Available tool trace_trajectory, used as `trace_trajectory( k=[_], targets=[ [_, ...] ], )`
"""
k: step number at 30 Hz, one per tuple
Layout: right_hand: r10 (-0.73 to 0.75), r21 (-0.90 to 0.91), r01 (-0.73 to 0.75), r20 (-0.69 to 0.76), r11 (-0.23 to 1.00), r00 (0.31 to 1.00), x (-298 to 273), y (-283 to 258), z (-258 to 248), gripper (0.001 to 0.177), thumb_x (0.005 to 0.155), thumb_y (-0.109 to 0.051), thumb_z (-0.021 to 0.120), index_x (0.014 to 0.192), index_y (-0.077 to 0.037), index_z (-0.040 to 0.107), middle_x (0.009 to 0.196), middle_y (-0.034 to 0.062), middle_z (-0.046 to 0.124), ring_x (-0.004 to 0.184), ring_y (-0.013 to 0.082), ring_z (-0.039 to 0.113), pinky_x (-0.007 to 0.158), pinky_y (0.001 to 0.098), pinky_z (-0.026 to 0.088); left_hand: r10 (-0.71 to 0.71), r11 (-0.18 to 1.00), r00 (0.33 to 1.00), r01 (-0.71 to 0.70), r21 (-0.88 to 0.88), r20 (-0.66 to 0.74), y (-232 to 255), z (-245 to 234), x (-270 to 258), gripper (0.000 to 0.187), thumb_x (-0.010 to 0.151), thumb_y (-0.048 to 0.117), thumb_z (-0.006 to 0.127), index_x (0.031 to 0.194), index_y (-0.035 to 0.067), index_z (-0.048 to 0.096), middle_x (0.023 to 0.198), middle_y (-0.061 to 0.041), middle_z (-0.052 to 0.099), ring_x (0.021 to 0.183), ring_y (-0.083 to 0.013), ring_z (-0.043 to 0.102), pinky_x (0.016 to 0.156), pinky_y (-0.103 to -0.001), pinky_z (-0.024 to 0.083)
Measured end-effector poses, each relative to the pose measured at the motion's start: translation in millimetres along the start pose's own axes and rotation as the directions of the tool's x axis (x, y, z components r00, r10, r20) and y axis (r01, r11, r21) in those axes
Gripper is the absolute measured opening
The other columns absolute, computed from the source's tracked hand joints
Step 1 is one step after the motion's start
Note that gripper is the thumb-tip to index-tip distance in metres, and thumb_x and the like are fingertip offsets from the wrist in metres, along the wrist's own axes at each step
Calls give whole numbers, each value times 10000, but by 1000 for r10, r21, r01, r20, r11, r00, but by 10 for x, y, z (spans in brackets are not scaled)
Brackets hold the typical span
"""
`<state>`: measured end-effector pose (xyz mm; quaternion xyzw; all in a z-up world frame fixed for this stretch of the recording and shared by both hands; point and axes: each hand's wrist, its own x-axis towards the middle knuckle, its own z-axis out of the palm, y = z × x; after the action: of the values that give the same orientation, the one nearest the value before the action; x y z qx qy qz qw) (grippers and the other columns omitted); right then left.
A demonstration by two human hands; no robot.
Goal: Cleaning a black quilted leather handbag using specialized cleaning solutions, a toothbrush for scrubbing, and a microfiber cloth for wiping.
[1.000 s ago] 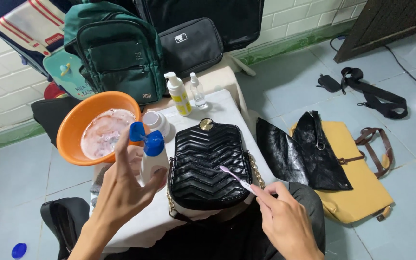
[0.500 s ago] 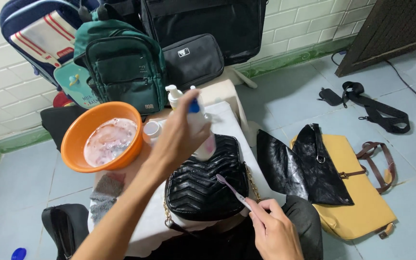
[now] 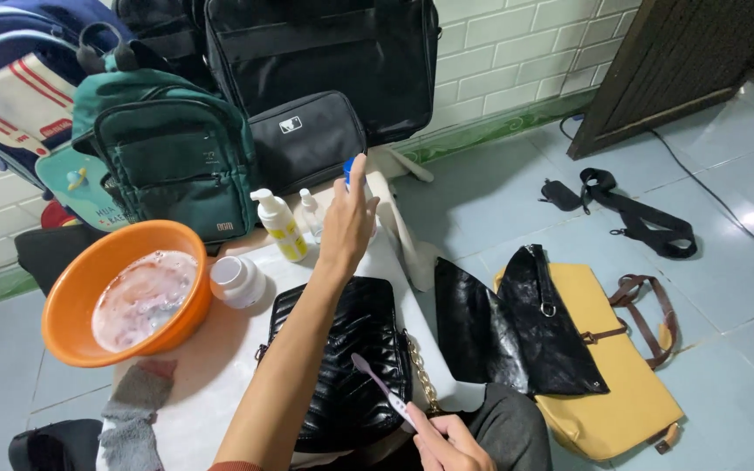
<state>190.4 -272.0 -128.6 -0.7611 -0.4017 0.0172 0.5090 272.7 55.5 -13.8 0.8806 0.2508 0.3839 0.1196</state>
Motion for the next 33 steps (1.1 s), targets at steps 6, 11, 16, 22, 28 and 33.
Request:
trace_trajectory(
  k=[6, 11, 16, 22, 28, 33],
  targets=[
    [36, -29, -35, 34, 999, 999, -22, -23, 13, 403, 753, 7, 722, 1102, -168, 823, 681, -47, 685, 501, 31, 594, 478, 161, 507, 58, 997, 992, -63, -41, -112, -11, -25, -105, 804, 869, -2, 757, 1531, 111, 314, 1110, -226, 623, 797, -358, 670, 695, -484, 522],
    [100, -60, -94, 96, 994, 990, -7, -192, -117, 474, 755, 16, 713, 1160, -213, 808, 710, -26, 692, 492, 62, 611, 483, 189, 530, 58, 998, 992, -60, -16, -116, -70, 61, -98, 796, 894, 46, 756, 1543, 144, 307, 1114, -228, 623, 814, -384, 693, 685, -507, 543],
    [130, -113, -117, 120, 987, 984, 57, -280, -179, 438, 779, -14, 715, 1151, -223, 813, 719, -44, 671, 494, 63, 616, 490, 215, 543, -9, 995, 998, 3, -104, -56, -157, 45, 45, 849, 875, -23, 735, 1551, 227, 287, 1080, -192, 603, 758, -320, 654, 706, -489, 534],
    [169, -137, -152, 123, 979, 978, 73, -293, -183, 428, 784, -50, 726, 1159, -237, 811, 716, -48, 683, 486, 71, 613, 482, 218, 531, -67, 982, 995, 54, -181, -70, -98, -79, 25, 1058, 829, -82, 734, 1638, 285, 160, 1110, -193, 604, 823, -319, 660, 773, -465, 534],
    [153, -158, -121, 204, 980, 967, 186, -528, -299, 405, 837, -95, 663, 1219, -183, 765, 729, 0, 677, 529, 116, 624, 534, 266, 548, 5, 978, 988, -37, -204, -153, 163, -384, 5, 1175, 733, -73, 823, 1645, 152, 118, 1266, -197, 575, 1023, -323, 611, 938, -413, 512],
    [34, -176, -9, 142, 984, 989, 323, -743, -385, 361, 832, -85, 668, 1172, -139, 773, 728, -11, 688, 487, 105, 592, 466, 263, 508, 16, 909, 986, -84, -409, -167, 281, -1133, -374, 946, 834, -61, 774, 1587, 106, 226, 1569, -238, 413, 1389, -416, 531, 1130, -497, 515]
  ],
)
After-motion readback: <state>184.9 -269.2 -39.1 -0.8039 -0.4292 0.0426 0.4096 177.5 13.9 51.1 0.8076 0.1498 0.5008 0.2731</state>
